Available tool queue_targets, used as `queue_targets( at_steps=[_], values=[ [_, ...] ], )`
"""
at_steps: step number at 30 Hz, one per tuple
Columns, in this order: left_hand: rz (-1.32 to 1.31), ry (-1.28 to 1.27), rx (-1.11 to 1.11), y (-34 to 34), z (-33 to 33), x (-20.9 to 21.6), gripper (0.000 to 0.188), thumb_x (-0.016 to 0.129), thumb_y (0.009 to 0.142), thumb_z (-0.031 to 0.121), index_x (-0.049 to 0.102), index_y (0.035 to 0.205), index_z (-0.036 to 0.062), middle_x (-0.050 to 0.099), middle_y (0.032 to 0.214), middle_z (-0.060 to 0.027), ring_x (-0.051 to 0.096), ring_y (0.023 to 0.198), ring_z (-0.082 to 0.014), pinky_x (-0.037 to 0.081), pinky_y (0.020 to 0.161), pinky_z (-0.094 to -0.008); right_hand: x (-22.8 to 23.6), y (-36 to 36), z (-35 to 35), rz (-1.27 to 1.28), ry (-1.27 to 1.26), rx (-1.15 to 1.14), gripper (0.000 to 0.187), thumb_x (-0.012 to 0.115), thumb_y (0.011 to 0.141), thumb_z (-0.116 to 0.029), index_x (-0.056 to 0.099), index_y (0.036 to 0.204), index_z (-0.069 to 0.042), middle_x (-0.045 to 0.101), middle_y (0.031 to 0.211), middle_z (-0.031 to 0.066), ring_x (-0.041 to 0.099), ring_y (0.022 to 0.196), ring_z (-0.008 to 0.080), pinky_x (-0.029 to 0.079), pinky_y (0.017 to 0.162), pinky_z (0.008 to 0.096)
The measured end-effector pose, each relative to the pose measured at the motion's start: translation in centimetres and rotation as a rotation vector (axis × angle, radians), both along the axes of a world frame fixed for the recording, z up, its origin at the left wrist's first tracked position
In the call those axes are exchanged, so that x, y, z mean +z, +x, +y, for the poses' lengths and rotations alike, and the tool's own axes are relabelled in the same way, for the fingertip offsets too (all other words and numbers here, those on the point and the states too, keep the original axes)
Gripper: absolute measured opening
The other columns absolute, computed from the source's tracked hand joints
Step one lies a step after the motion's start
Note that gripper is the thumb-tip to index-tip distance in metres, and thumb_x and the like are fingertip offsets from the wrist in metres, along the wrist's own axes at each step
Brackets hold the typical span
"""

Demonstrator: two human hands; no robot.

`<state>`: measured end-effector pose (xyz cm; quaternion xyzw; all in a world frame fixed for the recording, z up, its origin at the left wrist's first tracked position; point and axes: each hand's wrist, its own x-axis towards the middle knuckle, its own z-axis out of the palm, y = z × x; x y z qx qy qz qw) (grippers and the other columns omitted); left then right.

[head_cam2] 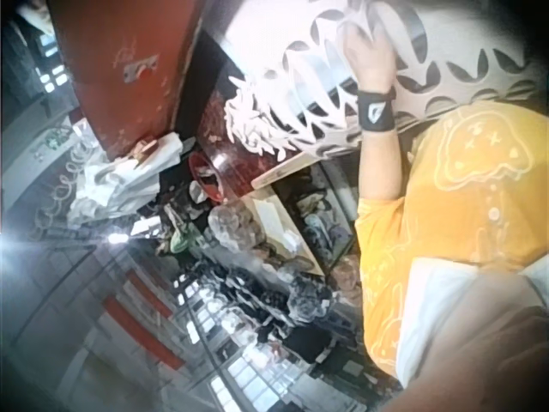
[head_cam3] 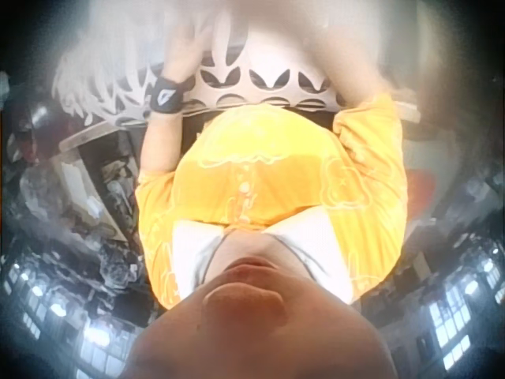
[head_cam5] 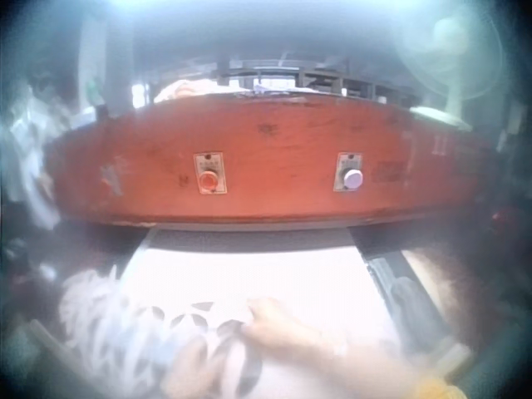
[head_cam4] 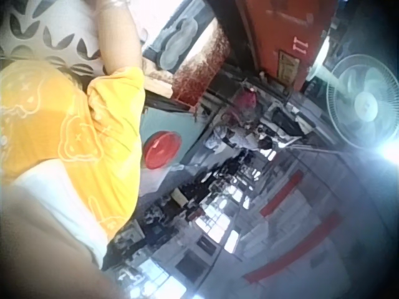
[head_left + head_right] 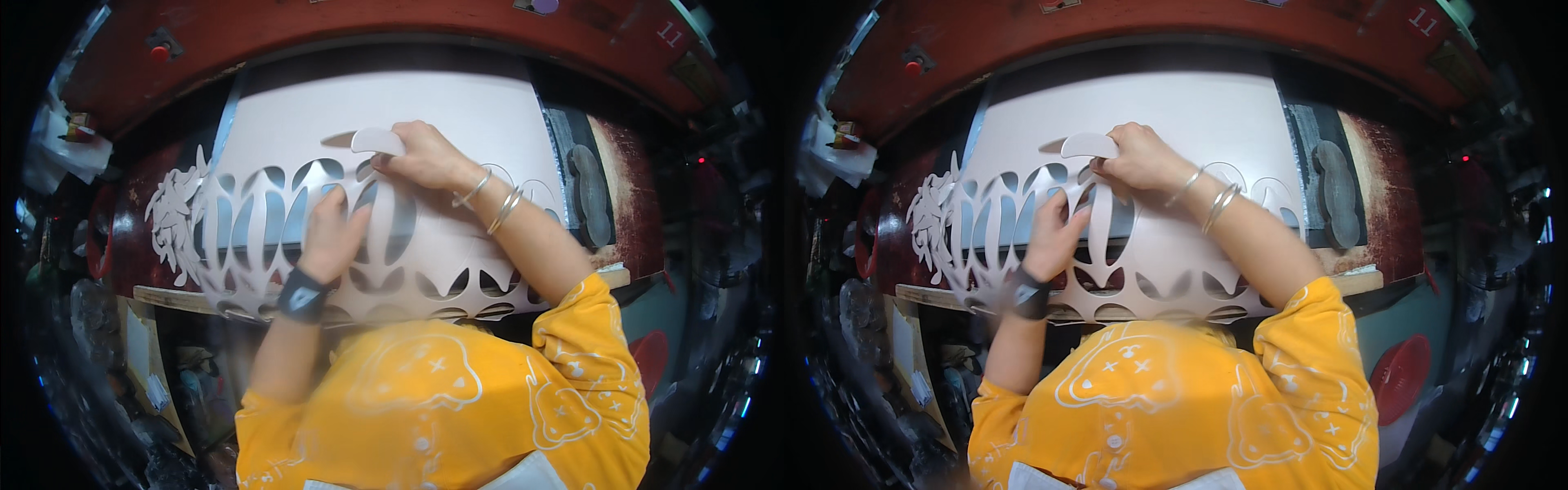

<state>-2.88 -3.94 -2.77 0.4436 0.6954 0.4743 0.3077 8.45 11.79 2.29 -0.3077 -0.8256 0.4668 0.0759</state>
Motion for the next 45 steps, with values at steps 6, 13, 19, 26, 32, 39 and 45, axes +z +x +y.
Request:
queue_targets(
  at_steps=[6,13,19,26,32,39,45],
  values=[
    [0.229,0.219,0.084,3.5,-7.2,7.0,0.056,0.060,0.085,0.005,0.039,0.135,-0.0085,0.048,0.131,-0.0241,0.048,0.123,-0.0337,0.037,0.103,-0.0388,-2.2,1.0,-0.7,0.432,-0.384,-0.554,0.030,0.064,0.088,-0.029,0.061,0.092,0.001,0.062,0.087,0.0091,0.057,0.080,0.0138,0.047,0.073,0.0267],
    [-0.501,-0.225,-0.184,6.4,-2.5,1.9,0.062,0.056,0.092,0.014,0.025,0.142,-0.0086,0.043,0.138,-0.0187,0.047,0.122,-0.0198,0.037,0.102,-0.0292,1.3,7.9,2.8,0.821,-0.431,-0.345,0.023,0.058,0.092,-0.024,0.057,0.092,-0.002,0.059,0.070,0.0036,0.056,0.058,0.0102,0.046,0.052,0.0224],
    [-0.865,-0.397,-0.232,3.9,0.7,2.8,0.052,0.051,0.095,0.025,0.034,0.135,-0.0032,0.058,0.121,-0.0100,0.062,0.097,-0.0147,0.049,0.087,-0.0295,0.5,11.4,1.9,0.504,-0.515,-0.213,0.029,0.068,0.084,-0.034,0.060,0.087,-0.006,0.054,0.066,-0.0029,0.040,0.052,0.0035,0.031,0.047,0.0191],
    [-1.364,-0.088,-0.191,4.9,1.7,-0.9,0.042,0.048,0.095,0.022,0.040,0.133,0.0088,0.055,0.126,-0.0060,0.056,0.108,-0.0180,0.043,0.096,-0.0324,0.0,9.6,2.0,0.084,-0.031,-0.029,0.040,0.071,0.073,-0.014,0.058,0.108,-0.001,0.065,0.094,0.0101,0.059,0.085,0.0169,0.047,0.079,0.0289],
    [-1.414,-0.078,-0.408,4.1,1.3,-0.6,0.050,0.050,0.092,0.015,0.033,0.139,0.0101,0.050,0.130,-0.0075,0.052,0.114,-0.0186,0.041,0.100,-0.0358,-0.8,7.0,2.4,-0.174,0.212,0.166,0.045,0.069,0.074,-0.014,0.061,0.119,-0.010,0.066,0.100,0.0178,0.063,0.092,0.0329,0.049,0.083,0.0353],
    [-1.473,-0.094,-0.341,3.8,1.6,-0.9,0.047,0.048,0.095,0.020,0.034,0.138,0.0090,0.053,0.126,-0.0107,0.056,0.109,-0.0211,0.044,0.097,-0.0372,-2.2,8.4,1.9,0.143,0.611,0.109,0.020,0.072,0.073,-0.012,0.067,0.092,-0.008,0.065,0.087,0.0150,0.064,0.080,0.0286,0.051,0.072,0.0370],
    [-1.271,-0.197,-0.504,2.4,1.1,-1.9,0.042,0.043,0.098,0.028,0.039,0.136,0.0120,0.054,0.125,-0.0149,0.057,0.109,-0.0249,0.047,0.093,-0.0393,0.5,11.4,0.8,0.430,0.300,0.322,0.033,0.068,0.060,-0.003,0.066,0.092,-0.005,0.055,0.121,0.0127,0.054,0.104,0.0254,0.046,0.087,0.0333]
  ],
)
